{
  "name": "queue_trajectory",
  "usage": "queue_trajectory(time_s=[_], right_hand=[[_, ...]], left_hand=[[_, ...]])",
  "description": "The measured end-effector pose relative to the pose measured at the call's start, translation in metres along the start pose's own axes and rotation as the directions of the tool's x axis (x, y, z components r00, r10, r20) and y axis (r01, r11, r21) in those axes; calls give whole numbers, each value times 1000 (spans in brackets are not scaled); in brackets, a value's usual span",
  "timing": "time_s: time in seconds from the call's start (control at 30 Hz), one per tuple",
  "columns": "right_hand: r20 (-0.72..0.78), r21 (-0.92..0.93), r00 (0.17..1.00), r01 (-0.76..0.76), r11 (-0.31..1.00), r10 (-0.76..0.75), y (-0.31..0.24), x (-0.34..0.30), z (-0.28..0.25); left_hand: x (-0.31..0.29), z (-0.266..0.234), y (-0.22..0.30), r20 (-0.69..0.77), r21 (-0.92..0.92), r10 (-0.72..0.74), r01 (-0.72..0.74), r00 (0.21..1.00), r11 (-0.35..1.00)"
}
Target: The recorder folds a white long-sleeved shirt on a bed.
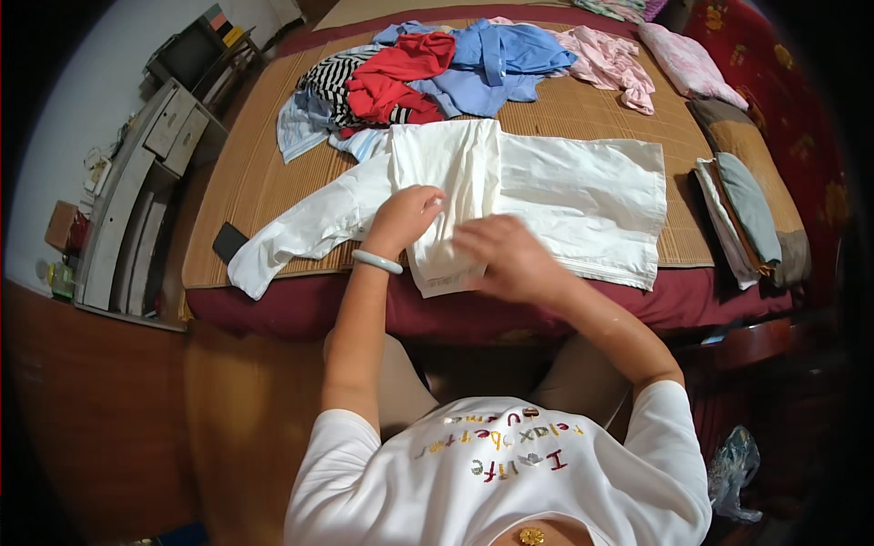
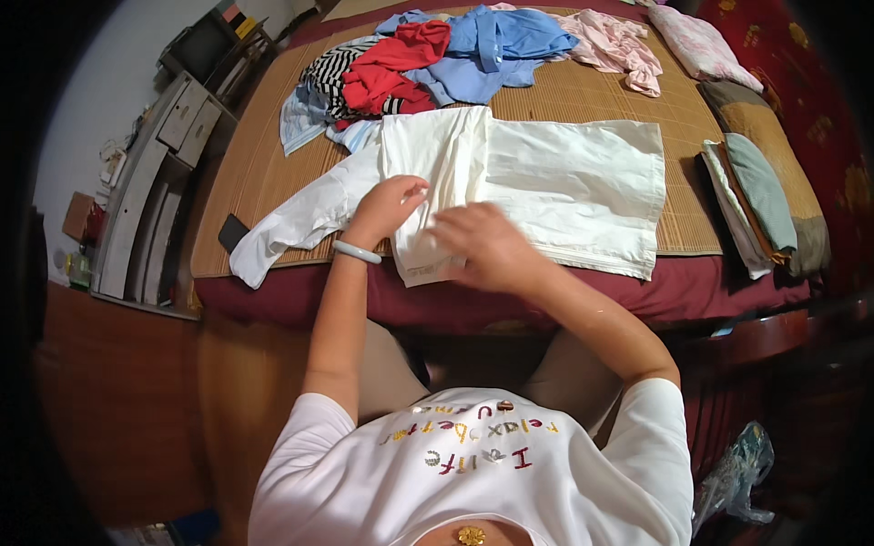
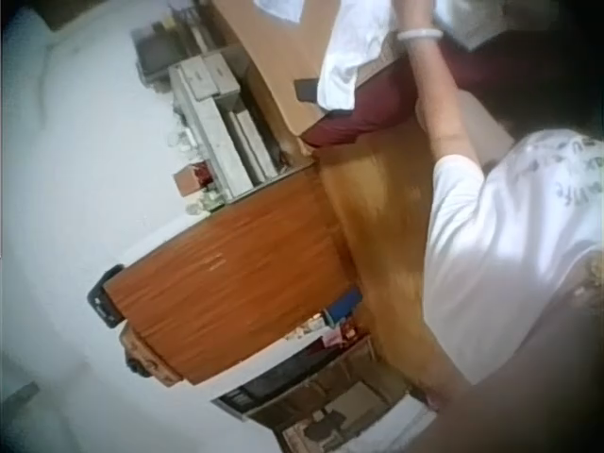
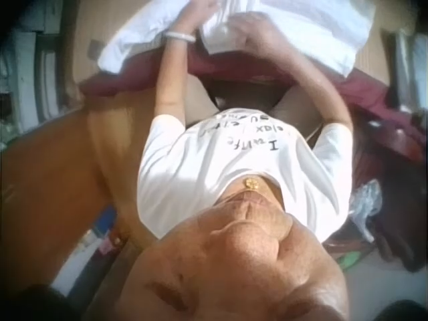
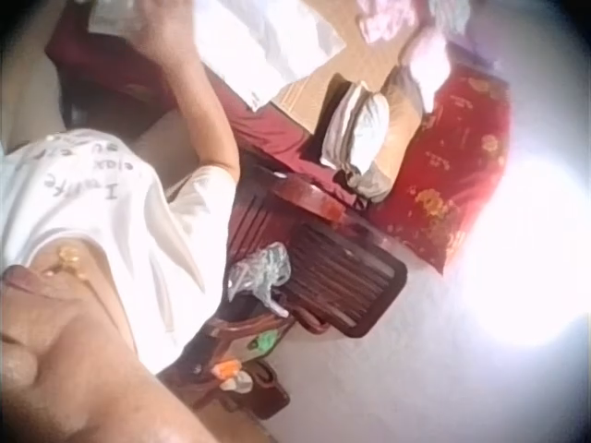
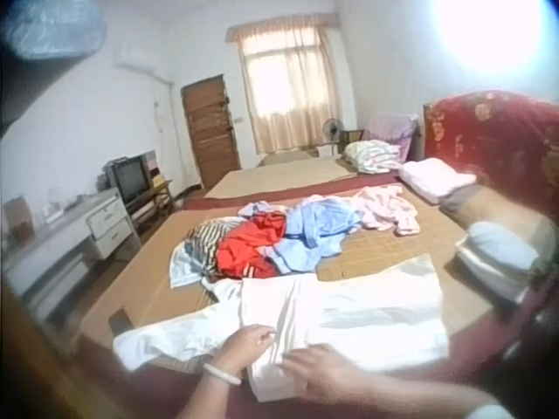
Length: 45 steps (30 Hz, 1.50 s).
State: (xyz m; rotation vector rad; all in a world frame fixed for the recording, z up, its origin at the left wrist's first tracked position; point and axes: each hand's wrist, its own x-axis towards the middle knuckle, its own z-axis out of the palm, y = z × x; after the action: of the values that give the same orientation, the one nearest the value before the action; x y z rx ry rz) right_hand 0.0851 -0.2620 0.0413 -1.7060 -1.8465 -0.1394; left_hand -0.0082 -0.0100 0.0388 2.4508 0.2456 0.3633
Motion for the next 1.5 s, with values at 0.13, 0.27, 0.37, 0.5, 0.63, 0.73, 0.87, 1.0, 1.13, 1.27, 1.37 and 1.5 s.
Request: queue_trajectory(time_s=[0.13, 0.27, 0.37, 0.5, 0.63, 0.73, 0.87, 1.0, 1.13, 1.27, 1.37, 1.5], right_hand=[[113, -149, 993, 45, 988, -28, -7, 8, 26], [160, -123, 987, -4, 992, 24, 3, 6, 33], [261, 15, 951, -178, 984, 168, 15, 7, 22], [-77, 722, 692, -458, 519, 718, 53, -4, -12], [-43, 998, 620, 58, 9, 783, 111, -38, -40], [109, 974, 311, 157, -164, 944, 152, -67, -41], [161, 961, 171, 197, -194, 972, 191, -91, -42], [211, 961, 93, 159, -224, 973, 214, -85, -45], [126, 981, 201, 121, -152, 971, 232, -66, -62], [-34, 979, 504, 191, -74, 863, 240, -67, -94], [-167, 932, 708, 341, -124, 686, 228, -92, -113], [-142, 967, 654, 253, -38, 743, 191, -133, -106]], left_hand=[[-12, 9, -5, -1, 68, 28, -28, 1000, 997], [-14, 8, -9, -18, 65, 75, -74, 997, 995], [-13, 10, -11, -9, 64, 52, -51, 999, 997], [-11, 16, -16, -24, -213, 2, -7, 1000, 977], [-7, 19, -22, -118, -156, 26, -45, 993, 987], [-6, 25, -23, -224, -67, 60, -76, 973, 995], [-8, 31, -27, -267, -115, -22, -9, 963, 993], [-5, 25, -30, -318, 63, 43, -24, 947, 998], [-1, 17, -24, -353, 231, 39, 47, 935, 972], [10, 16, -14, -411, 413, 309, -126, 858, 902], [11, 20, -11, -261, 470, 101, 35, 960, 882], [12, 24, -14, -187, 455, -87, 165, 978, 875]])
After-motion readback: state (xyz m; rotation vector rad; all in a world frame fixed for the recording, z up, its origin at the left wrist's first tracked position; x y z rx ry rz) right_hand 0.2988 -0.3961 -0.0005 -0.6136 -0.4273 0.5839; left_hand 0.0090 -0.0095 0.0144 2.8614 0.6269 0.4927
